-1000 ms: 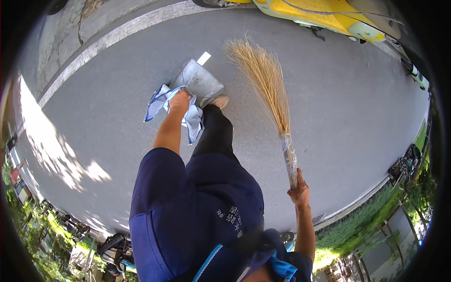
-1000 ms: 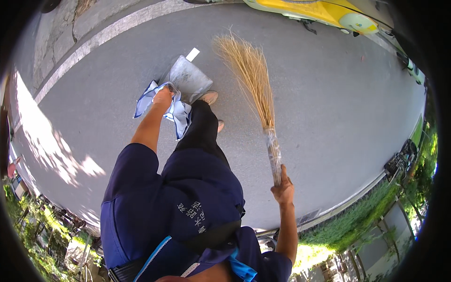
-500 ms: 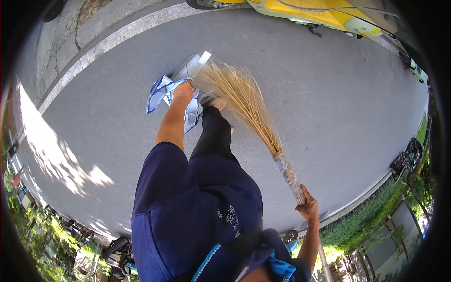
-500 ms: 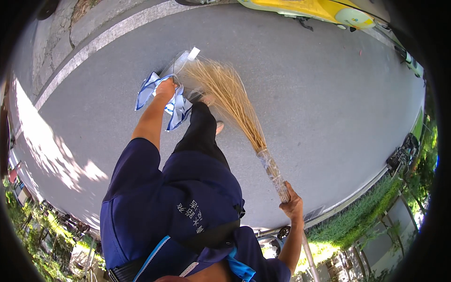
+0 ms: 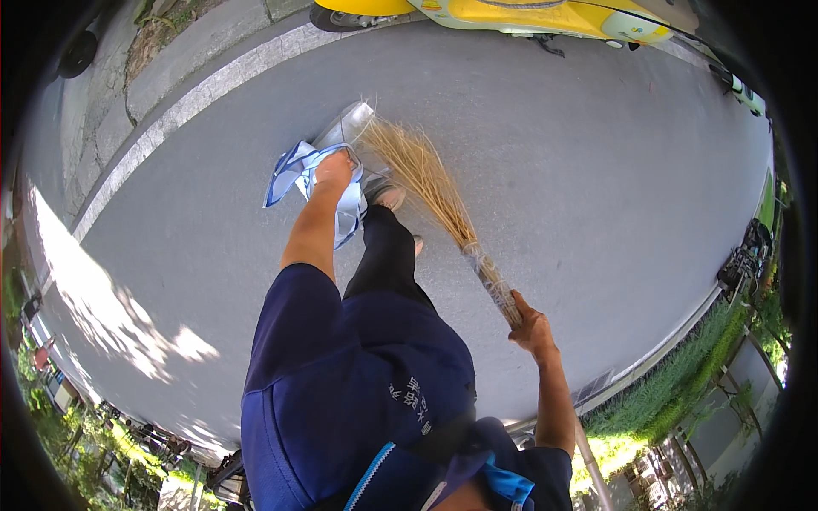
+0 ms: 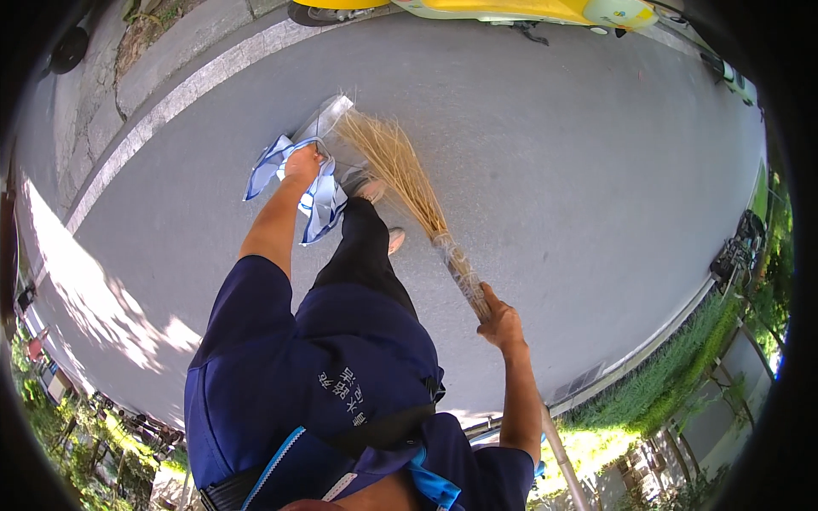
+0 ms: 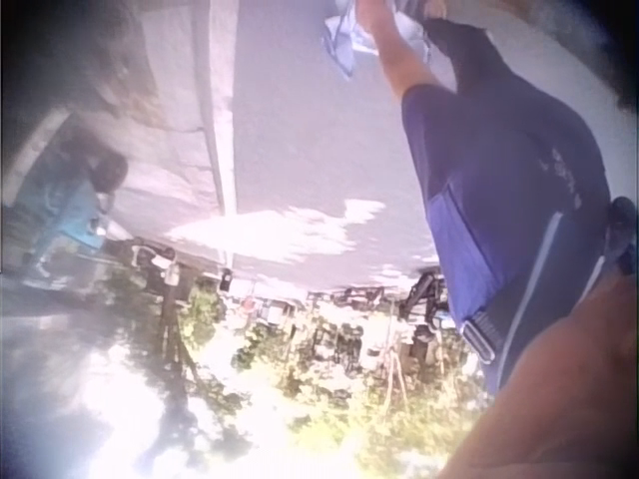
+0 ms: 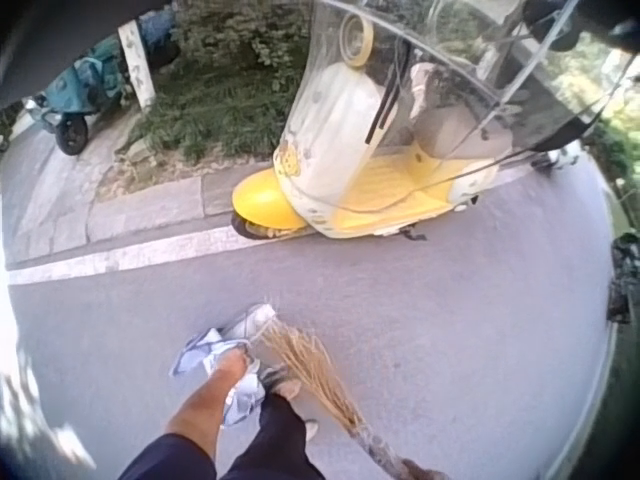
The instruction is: The person picks up trash from around a recycling station and then walks along a road while carrying a broom and a dustpan to continue cleaning.
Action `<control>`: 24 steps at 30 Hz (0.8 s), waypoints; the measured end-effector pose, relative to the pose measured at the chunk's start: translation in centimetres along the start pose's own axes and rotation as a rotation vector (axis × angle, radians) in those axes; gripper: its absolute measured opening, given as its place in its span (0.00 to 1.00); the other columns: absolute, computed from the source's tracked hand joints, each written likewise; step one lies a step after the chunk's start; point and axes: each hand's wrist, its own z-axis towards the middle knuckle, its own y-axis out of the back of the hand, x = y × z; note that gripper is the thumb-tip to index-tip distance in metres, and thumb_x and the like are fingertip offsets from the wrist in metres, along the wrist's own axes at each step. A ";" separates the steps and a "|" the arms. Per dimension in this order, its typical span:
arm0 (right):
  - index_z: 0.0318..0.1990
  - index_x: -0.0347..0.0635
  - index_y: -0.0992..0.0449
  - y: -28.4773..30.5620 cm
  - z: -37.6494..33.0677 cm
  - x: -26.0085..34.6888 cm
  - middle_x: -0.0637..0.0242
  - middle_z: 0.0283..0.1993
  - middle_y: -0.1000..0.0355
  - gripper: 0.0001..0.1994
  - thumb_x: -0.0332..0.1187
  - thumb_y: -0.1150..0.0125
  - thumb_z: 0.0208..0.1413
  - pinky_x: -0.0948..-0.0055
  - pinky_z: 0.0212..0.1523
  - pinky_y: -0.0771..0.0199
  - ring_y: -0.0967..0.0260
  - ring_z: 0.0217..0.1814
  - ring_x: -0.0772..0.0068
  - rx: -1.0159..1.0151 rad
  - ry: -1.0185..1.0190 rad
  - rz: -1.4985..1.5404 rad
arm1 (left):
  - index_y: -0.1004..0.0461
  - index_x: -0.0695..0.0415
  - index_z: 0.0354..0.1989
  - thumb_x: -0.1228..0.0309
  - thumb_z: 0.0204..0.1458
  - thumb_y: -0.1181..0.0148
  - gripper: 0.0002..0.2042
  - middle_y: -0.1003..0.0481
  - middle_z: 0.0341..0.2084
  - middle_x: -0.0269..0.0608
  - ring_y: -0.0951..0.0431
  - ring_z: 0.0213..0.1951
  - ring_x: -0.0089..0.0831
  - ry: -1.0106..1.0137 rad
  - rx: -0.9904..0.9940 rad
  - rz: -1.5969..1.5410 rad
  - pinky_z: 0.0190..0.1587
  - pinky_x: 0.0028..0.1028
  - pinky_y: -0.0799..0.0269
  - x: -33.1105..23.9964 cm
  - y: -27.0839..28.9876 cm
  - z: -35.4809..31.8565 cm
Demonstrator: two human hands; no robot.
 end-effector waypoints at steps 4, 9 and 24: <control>0.60 0.60 0.42 2.0 -5.6 -3.9 0.55 0.43 0.28 0.44 0.23 0.38 0.26 0.65 0.44 0.30 0.31 0.45 0.53 -0.078 -0.007 0.076 | 0.28 0.52 0.37 0.65 0.50 0.49 0.09 0.25 0.34 0.47 0.25 0.40 0.46 -0.093 0.014 0.091 0.42 0.40 0.31 -0.9 0.4 1.2; 0.58 0.56 0.38 0.0 -14.7 -8.6 0.56 0.40 0.28 0.43 0.23 0.39 0.23 0.69 0.44 0.30 0.29 0.41 0.56 -0.212 -0.123 0.220 | 0.28 0.50 0.37 0.66 0.49 0.49 0.09 0.24 0.34 0.46 0.25 0.40 0.45 -0.195 0.067 0.165 0.41 0.40 0.30 -3.3 1.3 1.5; 0.62 0.34 0.46 -15.7 -13.2 -11.7 0.69 0.48 0.35 0.46 0.13 0.43 0.22 0.85 0.44 0.40 0.39 0.45 0.78 -0.525 -0.224 1.185 | 0.26 0.50 0.36 0.64 0.47 0.46 0.09 0.25 0.33 0.46 0.26 0.39 0.45 -0.443 0.074 0.322 0.41 0.40 0.30 -21.9 1.3 2.5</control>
